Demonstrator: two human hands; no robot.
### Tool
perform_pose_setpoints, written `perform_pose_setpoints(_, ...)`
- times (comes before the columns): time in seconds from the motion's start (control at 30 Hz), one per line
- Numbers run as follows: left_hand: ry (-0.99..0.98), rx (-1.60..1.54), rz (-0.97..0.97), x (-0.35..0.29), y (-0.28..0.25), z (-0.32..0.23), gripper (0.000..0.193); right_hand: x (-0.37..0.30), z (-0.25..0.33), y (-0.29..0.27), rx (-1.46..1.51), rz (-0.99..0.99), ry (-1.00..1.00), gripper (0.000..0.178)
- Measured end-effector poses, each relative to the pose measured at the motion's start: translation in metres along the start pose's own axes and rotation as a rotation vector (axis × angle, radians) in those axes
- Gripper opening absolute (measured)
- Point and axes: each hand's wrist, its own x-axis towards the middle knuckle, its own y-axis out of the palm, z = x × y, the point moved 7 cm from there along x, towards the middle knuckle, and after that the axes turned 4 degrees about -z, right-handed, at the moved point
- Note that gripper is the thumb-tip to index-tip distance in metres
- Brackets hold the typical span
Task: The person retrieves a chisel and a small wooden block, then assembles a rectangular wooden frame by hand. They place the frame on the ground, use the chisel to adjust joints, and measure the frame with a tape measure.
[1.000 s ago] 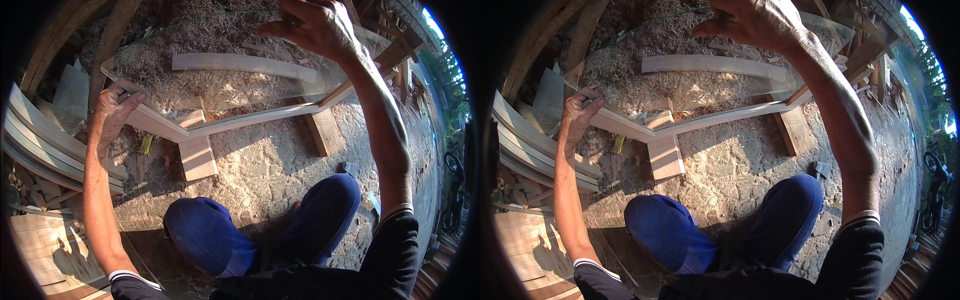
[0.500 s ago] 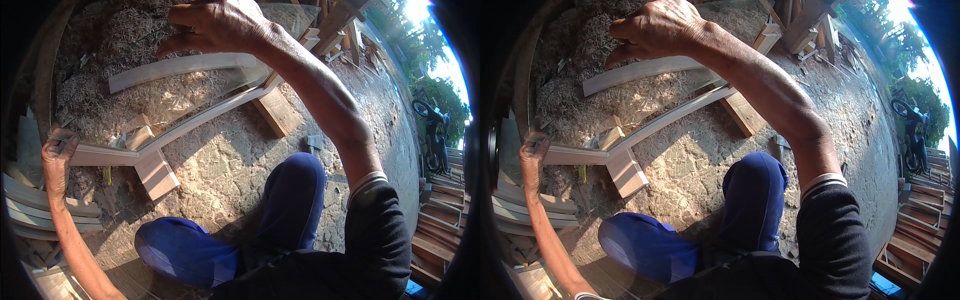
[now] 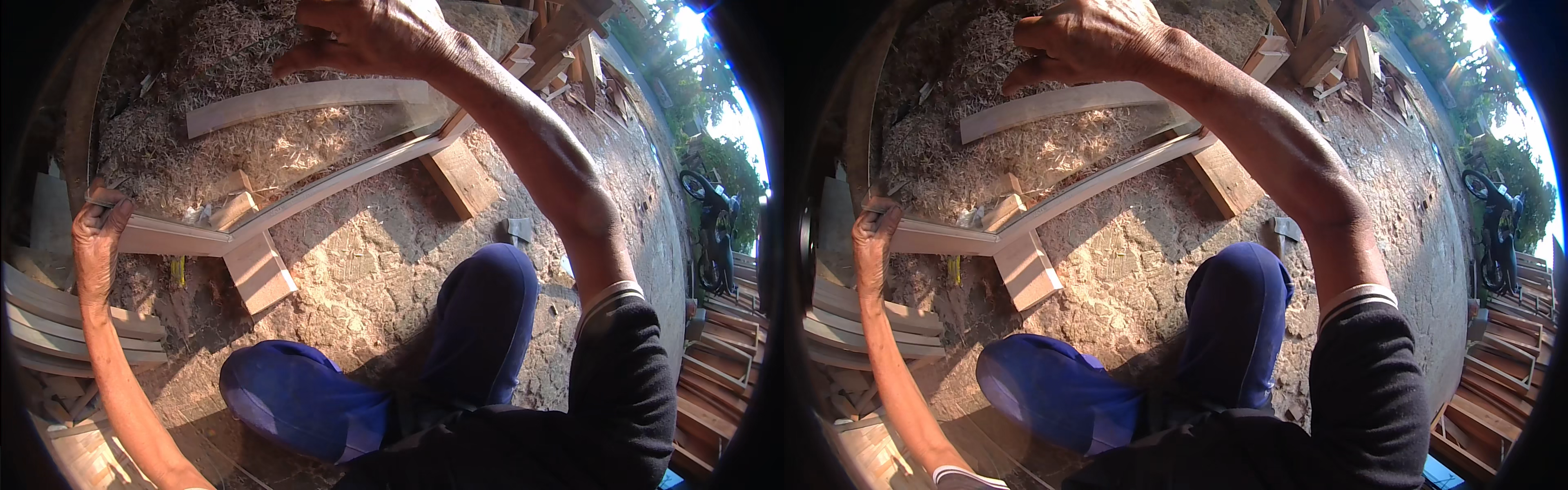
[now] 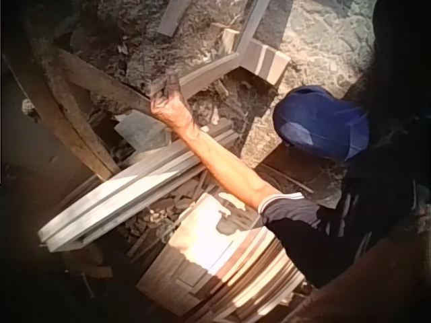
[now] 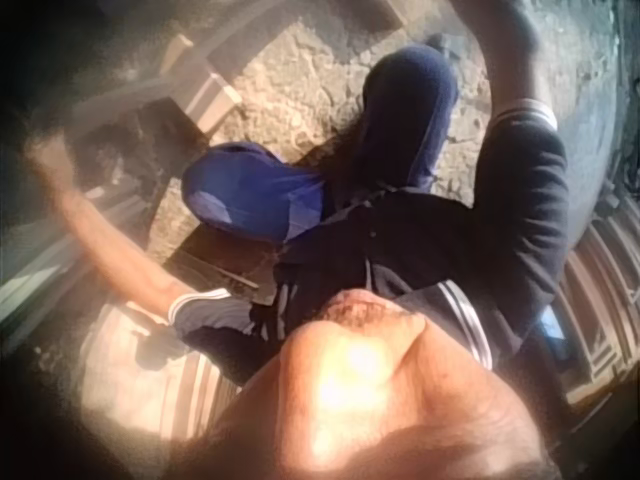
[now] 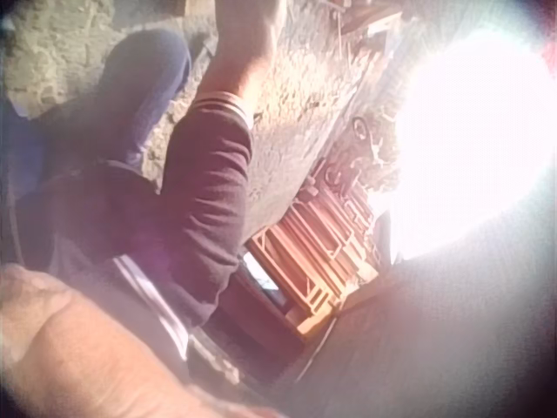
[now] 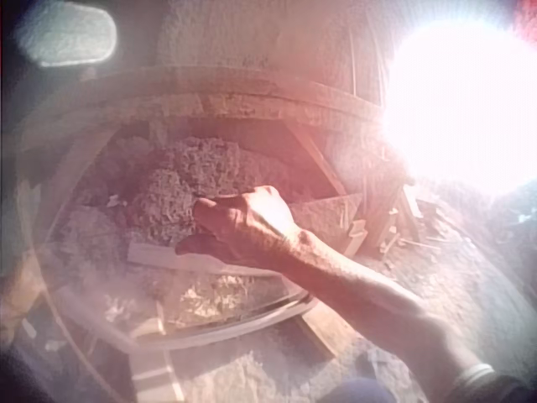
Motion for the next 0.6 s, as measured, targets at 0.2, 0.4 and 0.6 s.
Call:
perform_pose_setpoints(0.2, -0.034, -0.088, -0.050, -0.001, 0.000, 0.009, 0.016, 0.000, -0.001, -0.003, -0.005, 0.021, -0.031, 0.046)
perform_pose_setpoints(0.4, 0.006, -0.081, -0.119, -0.004, -0.004, 0.007, 0.017, 0.001, -0.002, -0.004, -0.010, 0.017, -0.016, 0.045)
perform_pose_setpoints(0.6, -0.040, -0.062, -0.097, -0.003, -0.003, 0.010, 0.016, -0.010, -0.005, 0.002, 0.014, 0.043, 0.041, 0.046)
